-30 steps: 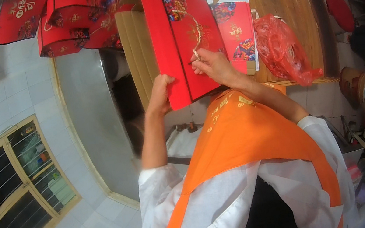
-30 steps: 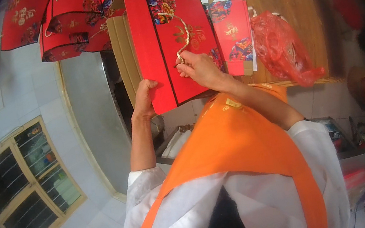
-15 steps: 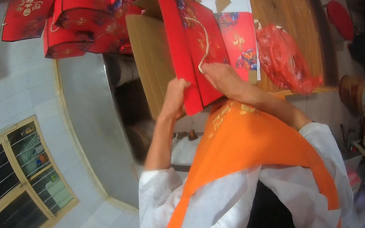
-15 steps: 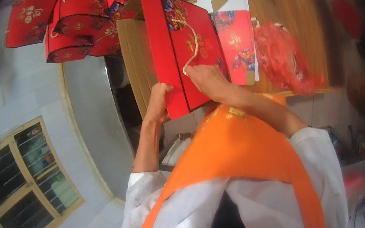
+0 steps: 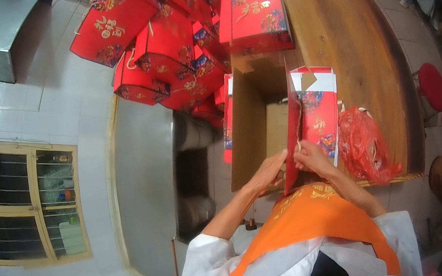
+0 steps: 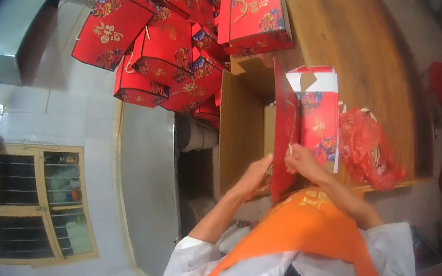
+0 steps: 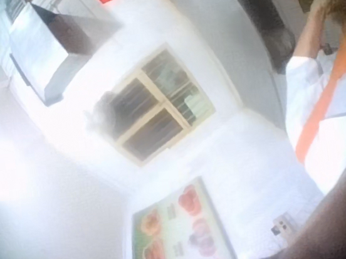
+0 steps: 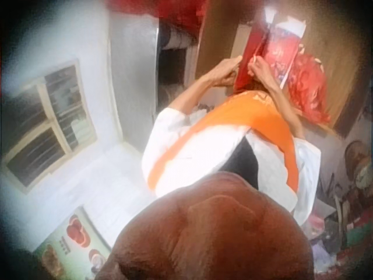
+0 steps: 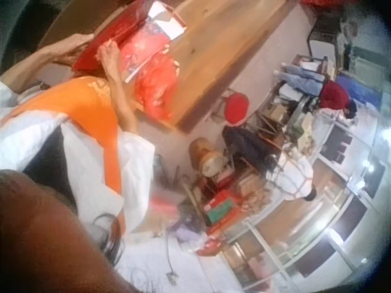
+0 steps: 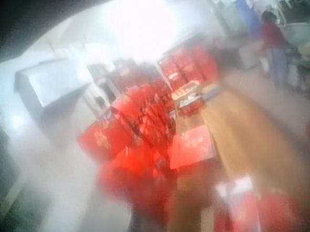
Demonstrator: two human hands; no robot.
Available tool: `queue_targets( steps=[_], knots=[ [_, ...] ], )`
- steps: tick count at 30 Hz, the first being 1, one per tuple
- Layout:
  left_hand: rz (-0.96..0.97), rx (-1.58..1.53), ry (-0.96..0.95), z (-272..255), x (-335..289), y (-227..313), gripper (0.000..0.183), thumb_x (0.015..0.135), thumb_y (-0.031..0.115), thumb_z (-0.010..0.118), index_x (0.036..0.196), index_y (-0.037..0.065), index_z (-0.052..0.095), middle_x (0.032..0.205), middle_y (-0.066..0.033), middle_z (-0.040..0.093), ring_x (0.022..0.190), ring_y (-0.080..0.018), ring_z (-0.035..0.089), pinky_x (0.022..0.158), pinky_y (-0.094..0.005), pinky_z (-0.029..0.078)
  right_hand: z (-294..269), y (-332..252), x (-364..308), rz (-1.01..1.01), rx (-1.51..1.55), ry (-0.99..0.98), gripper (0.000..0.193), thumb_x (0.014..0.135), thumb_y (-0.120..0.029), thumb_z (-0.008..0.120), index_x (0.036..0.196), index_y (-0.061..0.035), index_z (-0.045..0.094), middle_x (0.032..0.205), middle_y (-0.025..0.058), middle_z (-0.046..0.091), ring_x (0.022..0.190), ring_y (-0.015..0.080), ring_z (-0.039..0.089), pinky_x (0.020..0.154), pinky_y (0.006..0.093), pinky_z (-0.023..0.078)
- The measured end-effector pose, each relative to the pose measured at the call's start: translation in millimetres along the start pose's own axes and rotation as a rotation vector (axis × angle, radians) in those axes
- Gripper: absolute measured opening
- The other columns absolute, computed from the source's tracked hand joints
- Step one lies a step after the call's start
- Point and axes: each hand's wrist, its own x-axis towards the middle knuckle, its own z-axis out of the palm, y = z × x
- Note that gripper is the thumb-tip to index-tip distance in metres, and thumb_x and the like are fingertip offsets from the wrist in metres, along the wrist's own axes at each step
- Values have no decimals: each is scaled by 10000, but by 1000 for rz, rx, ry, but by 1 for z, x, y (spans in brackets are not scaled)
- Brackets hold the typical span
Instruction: The person assembles red decorative gift boxes by folding cardboard, inserting white foam inserts, and tying rope handles. The person stacks the completed boxes on a wooden table in a commercial kitchen.
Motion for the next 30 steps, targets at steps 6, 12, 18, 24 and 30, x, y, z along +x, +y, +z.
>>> queue_targets(
  steps=[6, 12, 18, 24, 30],
  knots=[
    [60, 396, 77, 7, 24, -15, 261, 892, 207, 444, 1078, 58, 552, 677, -1, 538, 484, -68, 418, 438, -234, 360, -10, 18, -3, 241, 285, 78, 54, 805, -72, 580, 787, -47, 536, 668, 29, 544, 547, 98, 506, 493, 197, 418],
    [520, 1009, 134, -28, 63, -63, 169, 791, 66, 469, 914, 37, 581, 852, -194, 600, 750, -345, 595, 612, -374, 472, -9, 39, 6, 308, 547, -31, 105, 812, -113, 584, 844, -18, 553, 704, 49, 547, 589, 115, 521, 506, 220, 444],
    [645, 1785, 74, -6, 28, -2, 202, 705, 82, 587, 906, 71, 589, 909, -97, 591, 701, -258, 573, 552, -350, 464, -16, 9, -11, 177, -65, 77, 184, 843, -190, 543, 878, -11, 561, 732, 41, 572, 624, 102, 544, 529, 210, 444],
    [1080, 1331, 535, 23, -18, 65, 217, 706, 37, 547, 922, 53, 535, 970, -55, 546, 648, -233, 587, 485, -323, 477, -26, -50, -42, -202, -11, 132, 311, 908, -263, 427, 950, 11, 568, 881, 75, 601, 765, 117, 551, 683, 232, 437],
    [1235, 1182, 263, 73, -6, 67, 286, 661, 31, 601, 939, 65, 546, 927, -70, 556, 651, -240, 572, 498, -323, 460, 18, -113, -59, -566, 224, 173, 322, 926, -238, 382, 998, 23, 556, 976, 120, 592, 894, 170, 546, 826, 278, 411]
  ],
)
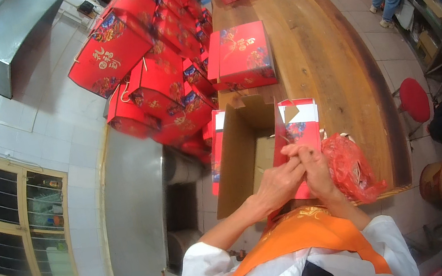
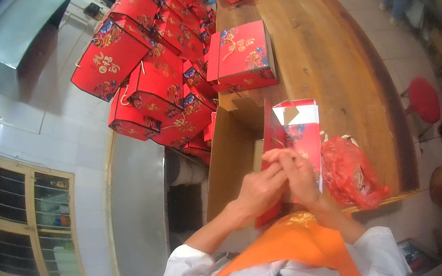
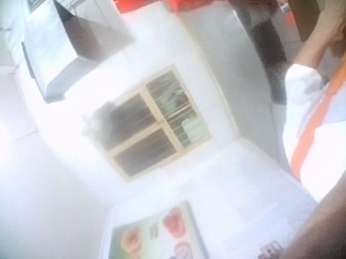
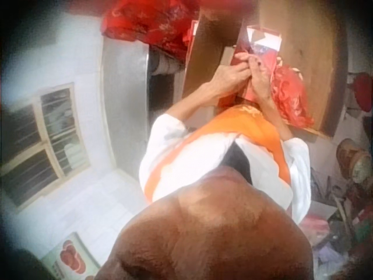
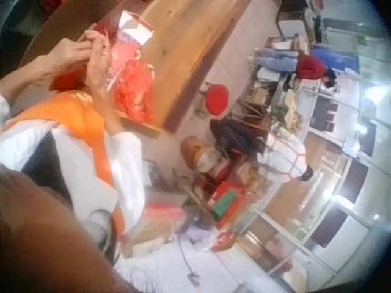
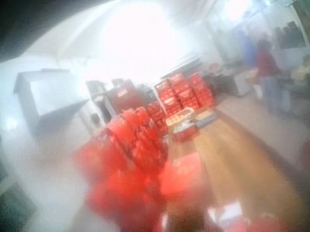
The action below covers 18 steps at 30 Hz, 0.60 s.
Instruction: The person assembles red decorative gift boxes by folding cardboard, inserting white foam inserts, and tying rope handles. The person stacks the completed boxes on a wooden table in a commercial kitchen.
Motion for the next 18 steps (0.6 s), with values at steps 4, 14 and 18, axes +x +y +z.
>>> queue_targets(
  steps=[4, 14, 18],
  knots=[
    [69, 168, 165, -2, 23, -15, 426, 676, 121, 653, 1069, 74, 496, 1104, -151, 507, 879, -297, 556, 726, -364, 460, -45, -56, 8, -90, 525, 372, 197, 885, -135, 447, 792, -12, 569, 761, 68, 592, 794, 168, 557, 840, 298, 417],
    [-385, -269, -443, -7, -1, -96, 371, 760, 74, 511, 1126, 17, 492, 1007, -243, 554, 957, -376, 527, 811, -409, 427, -326, -24, -41, -26, -607, 773, 309, 916, -384, 346, 991, -104, 452, 580, -60, 325, 425, 22, 276, 356, 171, 205],
    [-246, 366, -927, -106, -17, -113, 362, 716, 50, 512, 1064, 121, 581, 923, -142, 603, 845, -325, 573, 709, -382, 470, -285, 8, -65, 221, -567, 665, 216, 905, -267, 391, 999, -102, 493, 603, -57, 390, 447, 19, 328, 365, 187, 255]
  ],
)
